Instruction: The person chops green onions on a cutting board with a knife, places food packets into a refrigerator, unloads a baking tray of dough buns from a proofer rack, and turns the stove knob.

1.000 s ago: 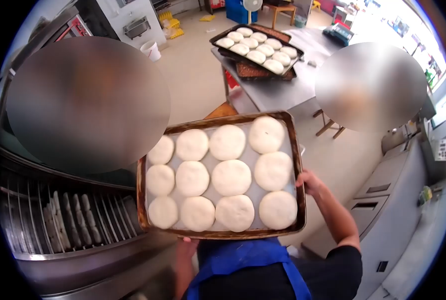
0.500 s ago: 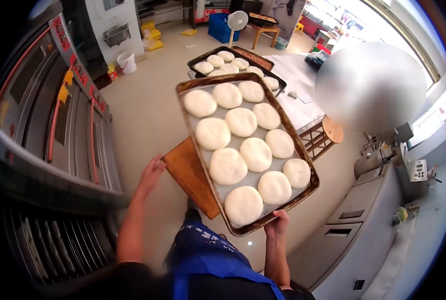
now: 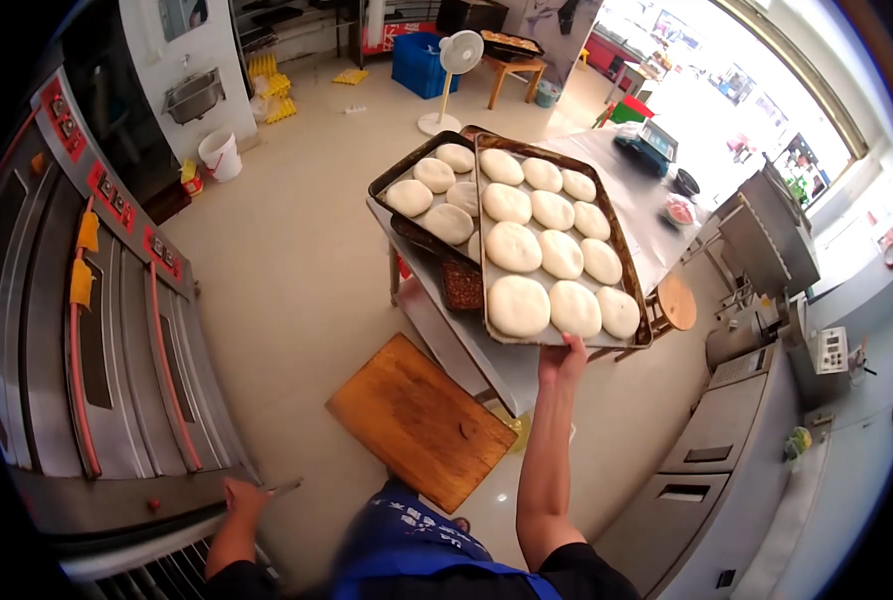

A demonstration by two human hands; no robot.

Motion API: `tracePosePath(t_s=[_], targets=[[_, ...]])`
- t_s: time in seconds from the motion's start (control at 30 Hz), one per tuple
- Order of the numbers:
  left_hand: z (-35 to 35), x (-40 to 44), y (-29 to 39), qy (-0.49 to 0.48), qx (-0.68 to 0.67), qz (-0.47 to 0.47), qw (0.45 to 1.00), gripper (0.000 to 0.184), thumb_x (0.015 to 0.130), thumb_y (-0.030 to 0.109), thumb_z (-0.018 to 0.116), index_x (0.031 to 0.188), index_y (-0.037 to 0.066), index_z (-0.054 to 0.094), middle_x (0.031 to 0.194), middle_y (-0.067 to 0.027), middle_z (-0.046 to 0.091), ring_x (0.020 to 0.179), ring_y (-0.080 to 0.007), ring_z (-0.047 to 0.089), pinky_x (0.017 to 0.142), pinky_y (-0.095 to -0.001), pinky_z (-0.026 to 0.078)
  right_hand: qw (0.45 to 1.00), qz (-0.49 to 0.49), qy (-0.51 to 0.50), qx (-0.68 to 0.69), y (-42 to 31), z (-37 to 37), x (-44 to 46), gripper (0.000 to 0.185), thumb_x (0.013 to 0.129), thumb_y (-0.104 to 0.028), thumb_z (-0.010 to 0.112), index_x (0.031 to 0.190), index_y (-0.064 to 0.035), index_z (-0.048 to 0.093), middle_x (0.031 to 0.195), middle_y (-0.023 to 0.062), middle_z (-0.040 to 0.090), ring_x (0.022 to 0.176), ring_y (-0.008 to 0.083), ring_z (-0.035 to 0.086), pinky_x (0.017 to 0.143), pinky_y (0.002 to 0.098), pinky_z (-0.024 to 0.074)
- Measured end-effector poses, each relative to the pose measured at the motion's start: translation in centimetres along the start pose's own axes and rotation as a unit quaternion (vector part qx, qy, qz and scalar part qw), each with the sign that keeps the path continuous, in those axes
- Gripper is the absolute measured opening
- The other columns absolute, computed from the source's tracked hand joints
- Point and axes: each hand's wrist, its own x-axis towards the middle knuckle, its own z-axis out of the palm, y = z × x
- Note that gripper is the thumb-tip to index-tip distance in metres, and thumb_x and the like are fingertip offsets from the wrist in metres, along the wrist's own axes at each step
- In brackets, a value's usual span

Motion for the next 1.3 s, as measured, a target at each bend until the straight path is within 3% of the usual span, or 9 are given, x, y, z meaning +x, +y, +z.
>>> tracePosePath(t_s=[0.17,0.5,0.8,0.9,0.97,1.03,1.1,1.23,1.3], targets=[[4.9,2.6,1.1,0.010,-0.071,0.033,0.997,0.075,0.090,0.072,0.032,0.125,0.015,0.066,0.126,-0.0061,0.065,0.107,-0.0241,0.064,0.067,-0.0423,0.042,0.999,0.013,0.027,0.025,3.9,2.0,6.6,0.042,0.071,0.001,0.058,0.113,-0.0020,0.058,0.108,0.0089,0.066,0.099,0.0246,0.064,0.088,0.0375,0.0525],[23.2,0.2,3.8,-0.070,-0.187,0.104,0.974,0.052,0.084,0.054,0.052,0.119,0.019,0.069,0.120,-0.0063,0.066,0.111,-0.0252,0.062,0.080,-0.0461,0.049,0.999,0.020,0.024,0.028,11.7,1.7,8.0,0.036,0.080,0.001,0.062,0.115,-0.0023,0.058,0.109,0.0111,0.066,0.098,0.0241,0.065,0.087,0.0394,0.0546],[37.7,-6.5,10.6,-0.035,-0.325,0.054,0.943,0.039,0.082,0.041,0.068,0.113,0.017,0.072,0.120,-0.0090,0.066,0.114,-0.0302,0.061,0.088,-0.0494,0.051,0.953,0.287,0.030,-0.094,12.0,-0.5,7.0,0.063,0.091,-0.040,0.067,0.136,-0.0014,0.048,0.123,0.0191,0.061,0.120,0.0308,0.057,0.103,0.0472,0.0475],[35.8,-7.8,11.2,-0.161,-0.494,-0.117,0.847,0.053,0.087,0.053,0.060,0.113,0.008,0.071,0.120,-0.0132,0.067,0.114,-0.0316,0.062,0.087,-0.0493,0.051,0.905,0.340,-0.050,-0.251,9.9,-2.4,2.9,0.061,0.089,-0.052,0.064,0.122,0.0000,0.059,0.110,0.0169,0.067,0.109,0.0306,0.062,0.098,0.0438,0.0505],[35.5,-10.6,12.7,-0.053,-0.568,-0.152,0.807,0.056,0.090,0.052,0.057,0.109,0.002,0.070,0.116,-0.0182,0.067,0.105,-0.0303,0.066,0.081,-0.0455,0.055,0.881,0.348,-0.151,-0.284,10.1,-4.8,-0.8,0.048,0.093,-0.050,0.061,0.098,-0.0020,0.068,0.082,0.0103,0.067,0.087,0.0275,0.067,0.086,0.0384,0.0542],[38.5,-9.6,15.5,-0.103,-0.821,-0.136,0.545,0.052,0.090,0.048,0.060,0.106,-0.002,0.067,0.099,-0.0167,0.069,0.083,-0.0297,0.070,0.060,-0.0433,0.058,0.843,0.390,-0.250,-0.273,12.0,-12.4,-2.0,0.043,0.096,-0.044,0.059,0.080,-0.0044,0.067,0.061,0.0037,0.057,0.068,0.0230,0.062,0.077,0.0349,0.0551],[39.0,-10.8,18.1,-0.118,-0.879,-0.145,0.439,0.052,0.090,0.046,0.061,0.103,-0.003,0.065,0.092,-0.0162,0.068,0.069,-0.0278,0.068,0.056,-0.0350,0.058,0.818,0.429,-0.176,-0.339,14.7,-18.1,-5.7,0.034,0.096,-0.039,0.061,0.091,-0.0068,0.069,0.066,0.0019,0.058,0.072,0.0219,0.067,0.063,0.0320,0.0547],[39.0,-13.1,18.8,-0.095,-0.716,0.000,0.691,0.067,0.089,0.055,0.061,0.131,0.003,0.055,0.119,-0.0198,0.064,0.089,-0.0314,0.070,0.072,-0.0407,0.058,0.789,0.426,-0.202,-0.394,14.4,-14.6,-20.9,0.030,0.096,-0.036,0.061,0.098,-0.0063,0.066,0.077,0.0032,0.061,0.080,0.0256,0.068,0.075,0.0360,0.0547],[43.5,-9.6,21.0,0.129,-0.582,0.017,0.803,0.067,0.087,0.055,0.062,0.131,0.005,0.056,0.121,-0.0218,0.063,0.100,-0.0380,0.065,0.083,-0.0422,0.055,0.779,0.445,-0.220,-0.384,16.1,-14.5,-22.9,0.029,0.096,-0.033,0.062,0.106,-0.0053,0.064,0.080,0.0039,0.062,0.082,0.0267,0.068,0.079,0.0378,0.0542]])
